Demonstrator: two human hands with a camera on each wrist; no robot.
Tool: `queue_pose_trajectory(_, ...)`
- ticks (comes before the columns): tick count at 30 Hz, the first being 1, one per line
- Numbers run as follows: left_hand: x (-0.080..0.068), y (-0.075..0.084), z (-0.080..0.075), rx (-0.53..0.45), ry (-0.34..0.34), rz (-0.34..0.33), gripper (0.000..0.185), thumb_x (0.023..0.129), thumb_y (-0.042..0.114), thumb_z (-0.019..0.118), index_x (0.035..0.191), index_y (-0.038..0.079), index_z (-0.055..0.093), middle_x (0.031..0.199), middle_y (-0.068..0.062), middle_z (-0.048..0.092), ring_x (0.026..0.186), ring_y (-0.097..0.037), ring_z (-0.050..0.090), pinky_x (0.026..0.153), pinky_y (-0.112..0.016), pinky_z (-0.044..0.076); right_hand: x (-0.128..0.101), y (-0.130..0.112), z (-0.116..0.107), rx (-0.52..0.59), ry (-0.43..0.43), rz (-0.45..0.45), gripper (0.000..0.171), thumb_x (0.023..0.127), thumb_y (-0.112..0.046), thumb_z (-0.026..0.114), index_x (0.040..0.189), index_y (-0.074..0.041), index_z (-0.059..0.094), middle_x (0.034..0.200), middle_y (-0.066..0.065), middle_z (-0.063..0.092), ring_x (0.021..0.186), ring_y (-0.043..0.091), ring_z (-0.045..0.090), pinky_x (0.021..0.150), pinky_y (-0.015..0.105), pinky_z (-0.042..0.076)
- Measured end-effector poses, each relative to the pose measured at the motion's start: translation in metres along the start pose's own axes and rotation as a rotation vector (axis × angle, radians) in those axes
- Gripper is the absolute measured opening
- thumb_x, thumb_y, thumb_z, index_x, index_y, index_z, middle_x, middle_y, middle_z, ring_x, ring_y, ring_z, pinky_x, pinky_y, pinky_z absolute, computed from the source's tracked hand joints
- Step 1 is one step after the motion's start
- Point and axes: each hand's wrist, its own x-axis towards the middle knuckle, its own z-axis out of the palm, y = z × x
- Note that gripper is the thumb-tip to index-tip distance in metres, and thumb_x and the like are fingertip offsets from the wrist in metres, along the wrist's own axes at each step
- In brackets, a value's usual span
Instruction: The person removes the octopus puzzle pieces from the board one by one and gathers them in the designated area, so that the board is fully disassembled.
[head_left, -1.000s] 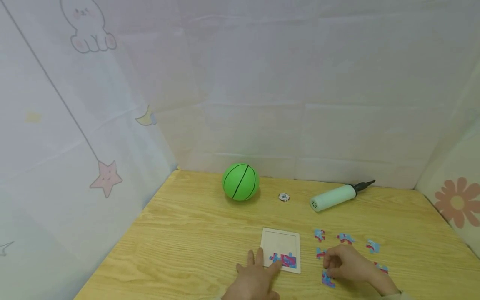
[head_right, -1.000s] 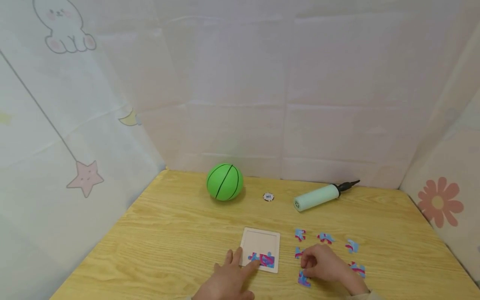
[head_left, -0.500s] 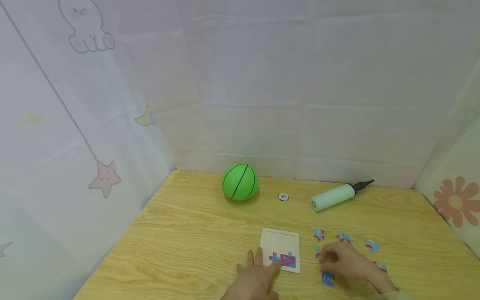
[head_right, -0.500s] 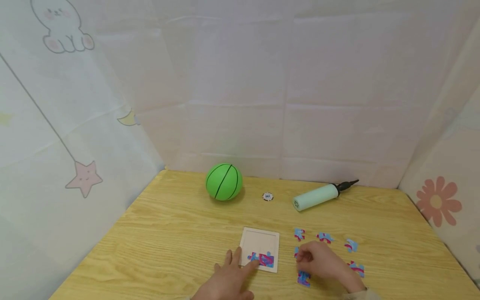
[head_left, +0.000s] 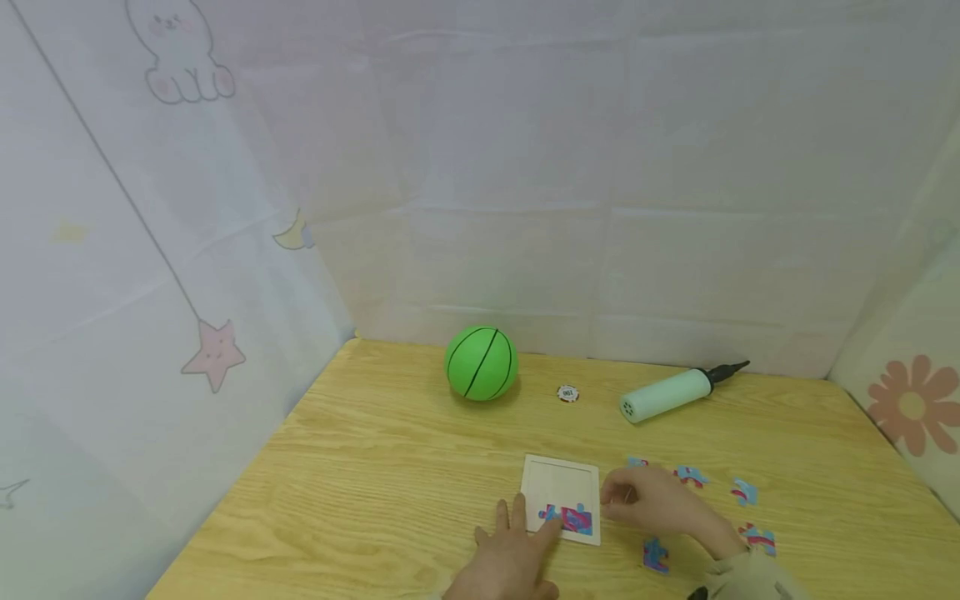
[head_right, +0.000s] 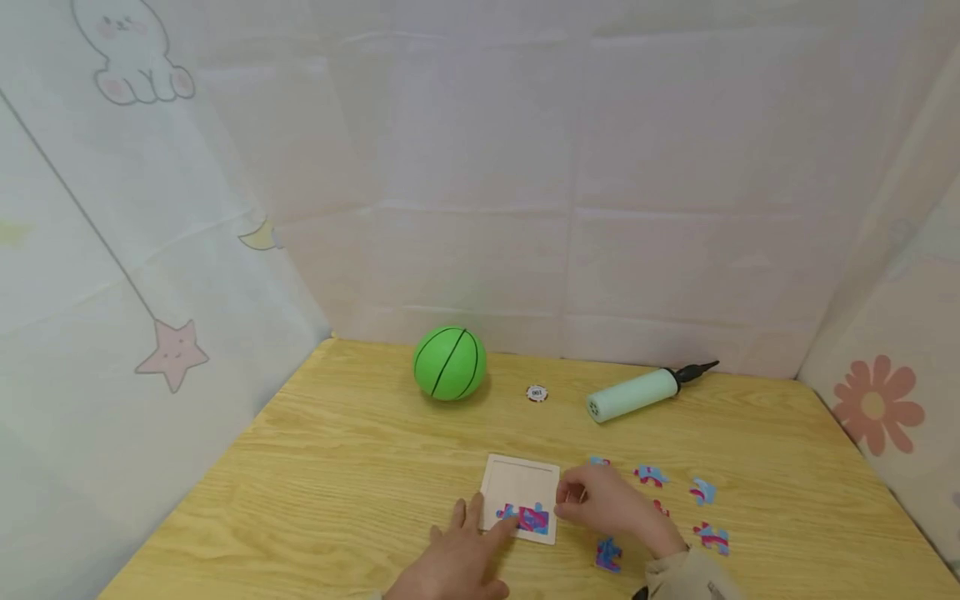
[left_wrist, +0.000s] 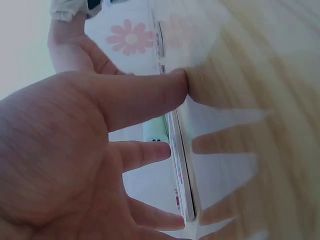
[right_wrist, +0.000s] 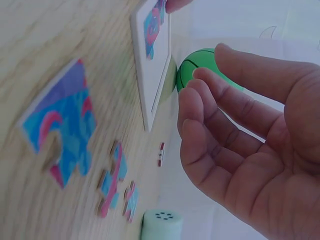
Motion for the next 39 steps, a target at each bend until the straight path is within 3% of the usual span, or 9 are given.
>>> queue_pose_trajectory(15,0.002,0.022,0.004,0.052,-0.05,-0.044,0.067,0.077,0.043,0.075,0.138,0.036,0.049,0.146,-0.026,0.037,0.133,-0.049,0.032,0.087,-0.071,0.039,0.032,-0.009,0.015,0.04,-0.01,-0.004,0.007,0.088,-0.015,0.068,0.082,-0.015,0.067,0.072,-0.01,0.058,0.062,0.003,0.05,0.056,0.023,0.044)
queue_pose_trajectory(25,0.005,0.022,0.005,0.071,-0.094,-0.058,0.065,0.078,0.045,0.073,0.138,0.037,0.049,0.147,-0.024,0.037,0.136,-0.047,0.028,0.09,-0.071,0.036,0.047,-0.013,0.023,0.02,-0.034,0.031,0.008,0.088,-0.017,0.069,0.08,-0.015,0.067,0.072,-0.009,0.059,0.063,0.004,0.051,0.057,0.024,0.045)
queue_pose_trajectory(39,0.003,0.017,0.003,0.139,-0.071,0.005,0.063,0.08,0.051,0.069,0.138,0.041,0.049,0.148,-0.018,0.038,0.134,-0.044,0.034,0.095,-0.065,0.038,0.068,-0.01,0.038,0.032,-0.074,0.037,0.005,0.081,-0.005,0.073,0.081,-0.006,0.068,0.071,-0.007,0.059,0.064,0.005,0.053,0.06,0.023,0.047)
